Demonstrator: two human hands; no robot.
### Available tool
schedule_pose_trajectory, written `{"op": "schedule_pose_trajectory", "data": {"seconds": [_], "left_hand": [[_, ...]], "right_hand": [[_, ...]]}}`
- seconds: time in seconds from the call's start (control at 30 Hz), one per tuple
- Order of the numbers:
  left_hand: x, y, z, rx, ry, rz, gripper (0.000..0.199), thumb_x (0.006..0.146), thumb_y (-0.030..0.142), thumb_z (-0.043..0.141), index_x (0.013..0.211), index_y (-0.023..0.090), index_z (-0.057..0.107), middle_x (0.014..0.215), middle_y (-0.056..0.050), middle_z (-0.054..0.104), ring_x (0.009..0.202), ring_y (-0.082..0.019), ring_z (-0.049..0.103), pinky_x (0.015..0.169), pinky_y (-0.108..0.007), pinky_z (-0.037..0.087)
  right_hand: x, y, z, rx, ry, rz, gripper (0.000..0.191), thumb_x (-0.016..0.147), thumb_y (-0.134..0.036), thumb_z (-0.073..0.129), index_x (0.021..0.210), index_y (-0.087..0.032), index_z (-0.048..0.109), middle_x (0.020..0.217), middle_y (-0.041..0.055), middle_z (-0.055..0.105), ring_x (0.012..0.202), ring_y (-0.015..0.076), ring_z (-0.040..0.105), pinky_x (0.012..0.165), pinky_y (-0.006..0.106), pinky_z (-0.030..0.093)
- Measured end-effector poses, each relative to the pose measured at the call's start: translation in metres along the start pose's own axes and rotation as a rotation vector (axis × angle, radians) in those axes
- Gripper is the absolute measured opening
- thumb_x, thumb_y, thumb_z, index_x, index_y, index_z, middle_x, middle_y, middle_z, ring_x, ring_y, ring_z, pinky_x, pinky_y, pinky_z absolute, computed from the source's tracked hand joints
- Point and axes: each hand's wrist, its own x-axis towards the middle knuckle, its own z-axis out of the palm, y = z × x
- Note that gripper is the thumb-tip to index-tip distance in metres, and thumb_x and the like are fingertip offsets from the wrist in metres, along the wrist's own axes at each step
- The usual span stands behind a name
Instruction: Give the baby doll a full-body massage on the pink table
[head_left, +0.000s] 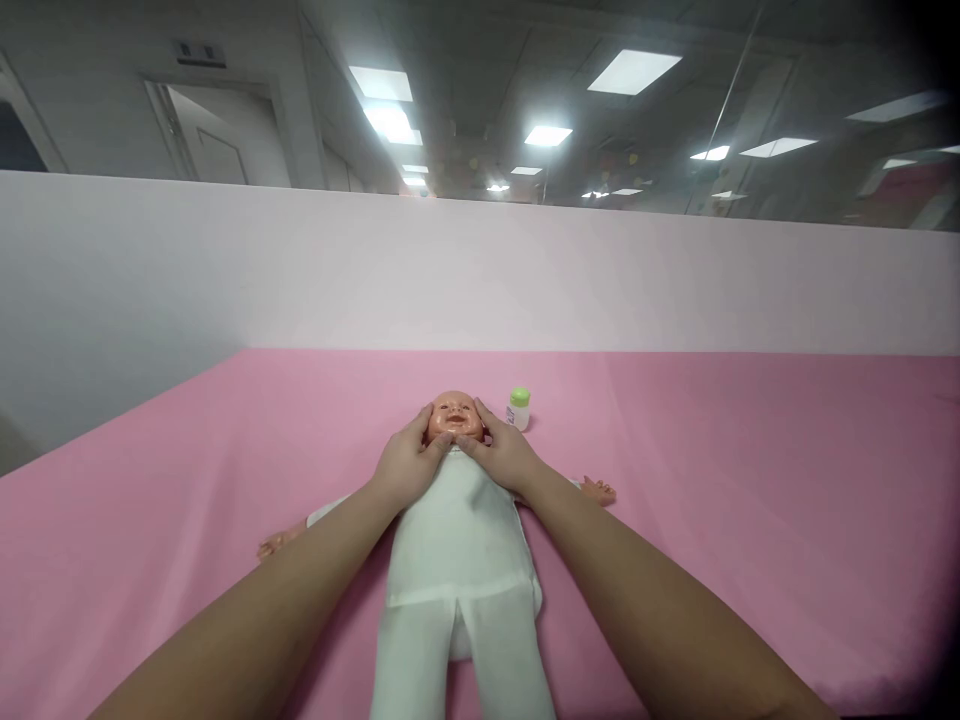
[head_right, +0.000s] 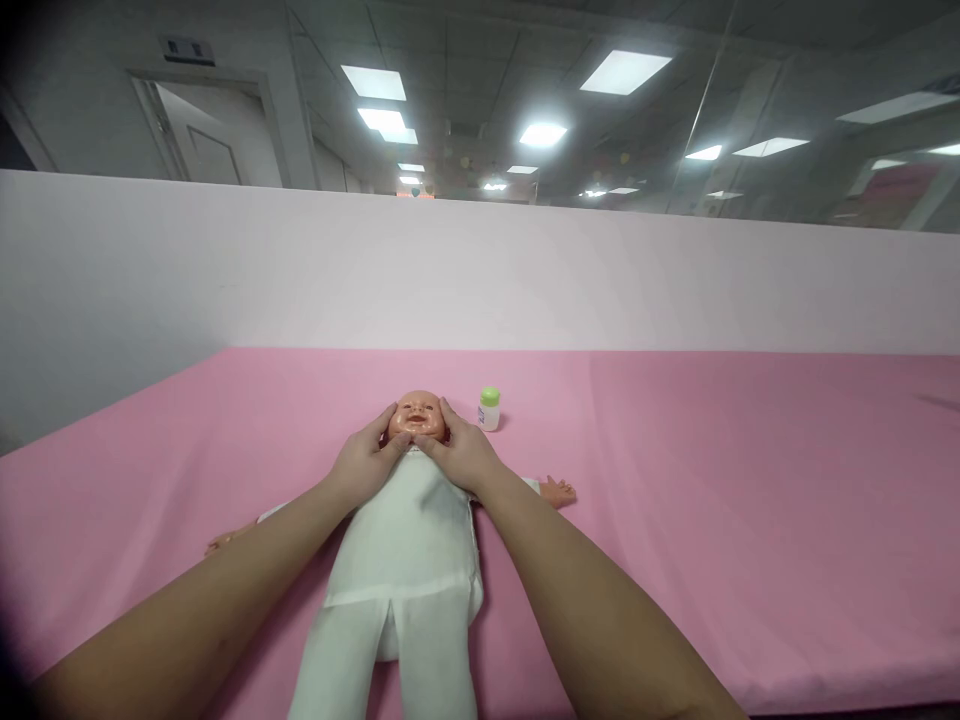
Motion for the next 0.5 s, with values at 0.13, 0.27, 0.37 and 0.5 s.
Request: {"op": "schedule_pose_trajectory", "data": {"seconds": [0.13, 0.27, 0.37, 0.5], "left_hand": [[0.0, -0.005, 0.001, -0.007, 0.02, -0.007, 0.079, 0.099, 0.061, 0.048, 0.163, 0.017, 0.036, 0.159, -0.011, 0.05, 0.145, -0.03, 0.049, 0.12, -0.041, 0.039], [0.002, -0.013, 0.005, -0.1, 0.025, -0.012, 0.075, 0.101, 0.06, 0.045, 0.162, 0.018, 0.038, 0.164, -0.009, 0.043, 0.151, -0.025, 0.041, 0.125, -0.038, 0.031], [0.003, -0.016, 0.007, -0.147, 0.046, -0.029, 0.069, 0.104, 0.057, 0.04, 0.16, 0.017, 0.041, 0.163, -0.008, 0.044, 0.152, -0.024, 0.041, 0.127, -0.038, 0.028], [0.002, -0.011, 0.006, -0.099, 0.066, -0.032, 0.07, 0.104, 0.061, 0.037, 0.158, 0.017, 0.046, 0.161, -0.01, 0.048, 0.149, -0.026, 0.044, 0.126, -0.042, 0.03]], "right_hand": [[0.0, 0.001, -0.004, 0.02, -0.031, 0.036, 0.089, 0.088, -0.065, 0.073, 0.162, -0.033, 0.037, 0.158, 0.0051, 0.052, 0.147, 0.0303, 0.047, 0.125, 0.05, 0.032], [0.002, 0.005, -0.005, 0.065, -0.025, 0.042, 0.078, 0.092, -0.069, 0.065, 0.159, -0.034, 0.043, 0.159, 0.0029, 0.05, 0.152, 0.0274, 0.04, 0.129, 0.05, 0.024], [0.004, 0.009, -0.004, 0.084, 0.006, 0.048, 0.071, 0.095, -0.071, 0.058, 0.156, -0.035, 0.047, 0.161, 0.001, 0.047, 0.153, 0.0263, 0.038, 0.13, 0.049, 0.022], [0.003, 0.005, -0.004, 0.051, 0.01, 0.032, 0.071, 0.093, -0.069, 0.062, 0.155, -0.036, 0.05, 0.159, 0.0019, 0.05, 0.15, 0.0288, 0.042, 0.128, 0.052, 0.026]]}}
